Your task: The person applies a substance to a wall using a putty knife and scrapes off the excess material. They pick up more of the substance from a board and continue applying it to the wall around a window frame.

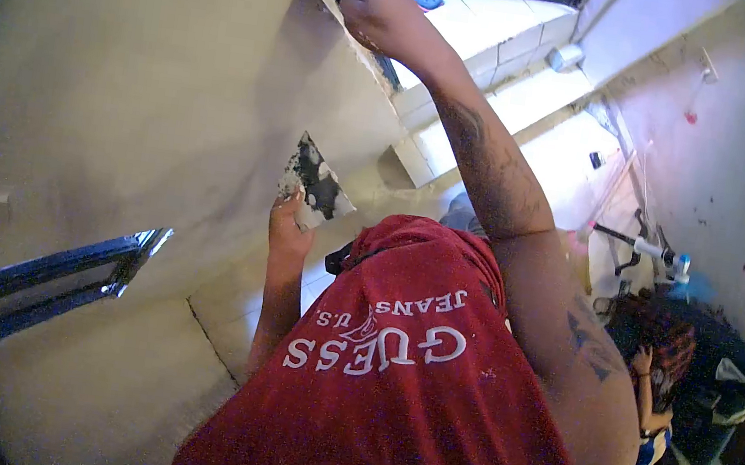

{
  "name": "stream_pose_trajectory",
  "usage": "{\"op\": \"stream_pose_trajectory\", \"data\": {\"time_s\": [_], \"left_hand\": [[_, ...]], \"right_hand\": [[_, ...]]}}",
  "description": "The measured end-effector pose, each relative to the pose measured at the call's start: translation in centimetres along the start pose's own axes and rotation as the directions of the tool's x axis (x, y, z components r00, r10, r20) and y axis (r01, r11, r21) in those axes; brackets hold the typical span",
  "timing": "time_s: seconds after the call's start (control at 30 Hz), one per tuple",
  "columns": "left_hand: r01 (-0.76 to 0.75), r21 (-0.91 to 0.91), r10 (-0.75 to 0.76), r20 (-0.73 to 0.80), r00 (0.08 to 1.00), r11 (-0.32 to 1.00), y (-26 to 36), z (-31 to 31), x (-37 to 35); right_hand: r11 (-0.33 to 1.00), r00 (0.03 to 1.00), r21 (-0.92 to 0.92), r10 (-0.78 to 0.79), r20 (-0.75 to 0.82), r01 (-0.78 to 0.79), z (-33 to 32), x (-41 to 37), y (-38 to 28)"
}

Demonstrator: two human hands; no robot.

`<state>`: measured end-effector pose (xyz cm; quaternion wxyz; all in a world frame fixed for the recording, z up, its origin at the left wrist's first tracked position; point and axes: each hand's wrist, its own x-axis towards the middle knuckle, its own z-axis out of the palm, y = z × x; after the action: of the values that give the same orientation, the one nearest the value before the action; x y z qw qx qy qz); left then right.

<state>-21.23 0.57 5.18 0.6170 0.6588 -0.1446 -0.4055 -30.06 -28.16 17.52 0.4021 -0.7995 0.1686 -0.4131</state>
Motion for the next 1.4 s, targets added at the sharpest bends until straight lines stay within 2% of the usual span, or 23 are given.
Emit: {"op": "stream_pose_trajectory", "data": {"time_s": [0.03, 0.07, 0.1, 0.13, 0.17, 0.2, 0.23, 0.33, 0.37, 0.43, 0.47, 0.53, 0.57, 0.6, 0.67, 0.8, 0.9, 1.0, 1.07, 1.2, 1.33, 1.4], "left_hand": [[0.006, -0.005, -0.006, 0.002, 1.0, 1.0, -0.1, -0.1, -0.1], [-0.05, 0.102, 0.049, 0.018, 0.999, 0.994, -0.6, -0.6, 0.0], [-0.108, 0.207, 0.103, 0.035, 0.994, 0.972, -1.2, -1.1, 0.1], [-0.166, 0.307, 0.158, 0.051, 0.986, 0.937, -1.8, -1.5, 0.3], [-0.325, 0.489, 0.297, 0.137, 0.945, 0.809, -1.5, -1.6, 0.1], [-0.469, 0.63, 0.406, 0.254, 0.878, 0.62, -1.3, -1.7, 0.0], [-0.371, 0.54, 0.341, 0.159, 0.926, 0.756, -1.5, -1.2, -0.1], [-0.325, 0.615, 0.286, 0.165, 0.944, 0.719, -2.5, -2.0, 0.1], [-0.282, 0.562, 0.246, 0.142, 0.959, 0.777, -2.7, -2.1, 0.4], [-0.178, 0.455, 0.151, 0.096, 0.984, 0.872, -3.3, -1.8, 1.0], [-0.175, 0.432, 0.143, 0.106, 0.984, 0.885, -2.9, -1.7, 1.0], [-0.172, 0.385, 0.135, 0.122, 0.983, 0.907, -1.9, -1.3, 0.8], [-0.019, 0.132, 0.008, 0.08, 0.997, 0.991, -1.8, -1.4, 0.9], [0.133, -0.134, -0.124, 0.071, 0.99, 0.982, -1.7, -1.4, 1.1], [0.27, -0.353, -0.254, 0.093, 0.963, 0.896, -2.4, -1.0, 2.1], [0.252, -0.282, -0.247, 0.053, 0.968, 0.926, -2.7, -1.0, 2.2], [0.269, -0.247, -0.261, 0.067, 0.963, 0.931, -4.5, -2.1, 3.3], [0.296, -0.187, -0.284, 0.087, 0.955, 0.937, -4.7, -2.8, 3.5], [0.309, -0.164, -0.296, 0.097, 0.95, 0.937, -4.6, -2.6, 3.6], [0.327, -0.189, -0.305, 0.138, 0.942, 0.926, -4.4, -2.3, 3.8], [0.414, -0.356, -0.393, 0.133, 0.91, 0.838, -3.1, -1.1, 3.5], [0.398, -0.339, -0.378, 0.127, 0.917, 0.852, -3.4, -1.3, 3.6]], "right_hand": [[1.0, 1.0, 0.02, -0.023, -0.006, 0.023, 0.0, 0.0, -0.2], [0.998, 0.999, 0.039, -0.046, -0.008, 0.046, -0.1, -0.1, -0.2], [1.0, 1.0, -0.015, -0.008, 0.022, 0.009, -0.2, -0.2, 0.0], [0.998, 0.998, -0.045, -0.047, 0.034, 0.049, -0.4, 0.1, 0.1], [0.993, 0.995, -0.073, -0.085, 0.045, 0.088, -0.5, 0.4, 0.2], [0.987, 0.991, -0.1, -0.119, 0.054, 0.124, -0.4, 0.6, 0.6], [0.984, 0.99, -0.11, -0.135, 0.051, 0.14, -0.1, 0.6, 1.6], [0.981, 0.993, -0.16, -0.101, 0.064, 0.11, 0.9, 0.4, 3.2], [0.996, 0.997, -0.064, 0.069, 0.015, -0.068, 1.4, -0.2, 0.8], [0.981, 0.999, -0.191, -0.037, -0.007, 0.035, 1.6, -0.3, 2.8], [0.964, 0.996, -0.252, -0.091, -0.01, 0.086, 2.0, -0.4, 3.1], [0.964, 0.999, -0.264, -0.028, -0.014, 0.024, 2.5, -1.1, 3.1], [0.968, 1.0, -0.252, -0.017, -0.026, 0.01, 2.5, -1.4, 3.0], [0.971, 0.999, -0.239, -0.009, -0.037, -0.001, 2.5, -1.8, 2.9], [0.981, 0.999, -0.196, -0.002, -0.037, -0.005, 1.9, -2.6, 4.3], [0.978, 1.0, -0.206, 0.024, -0.002, -0.024, 1.6, -3.7, 4.8], [0.98, 0.994, -0.169, 0.11, 0.029, -0.104, 2.1, -4.0, 5.2], [0.986, 1.0, -0.169, 0.019, 0.023, -0.015, 3.3, -3.9, 7.5], [0.987, 0.998, -0.153, 0.057, 0.019, -0.054, 3.9, -4.3, 8.3], [0.976, 0.996, -0.2, 0.088, 0.016, -0.083, 4.9, -5.0, 8.9], [0.979, 0.995, -0.187, 0.094, 0.034, -0.086, 4.8, -5.9, 9.2], [0.979, 0.994, -0.183, 0.096, 0.042, -0.087, 4.6, -6.4, 8.7]]}}
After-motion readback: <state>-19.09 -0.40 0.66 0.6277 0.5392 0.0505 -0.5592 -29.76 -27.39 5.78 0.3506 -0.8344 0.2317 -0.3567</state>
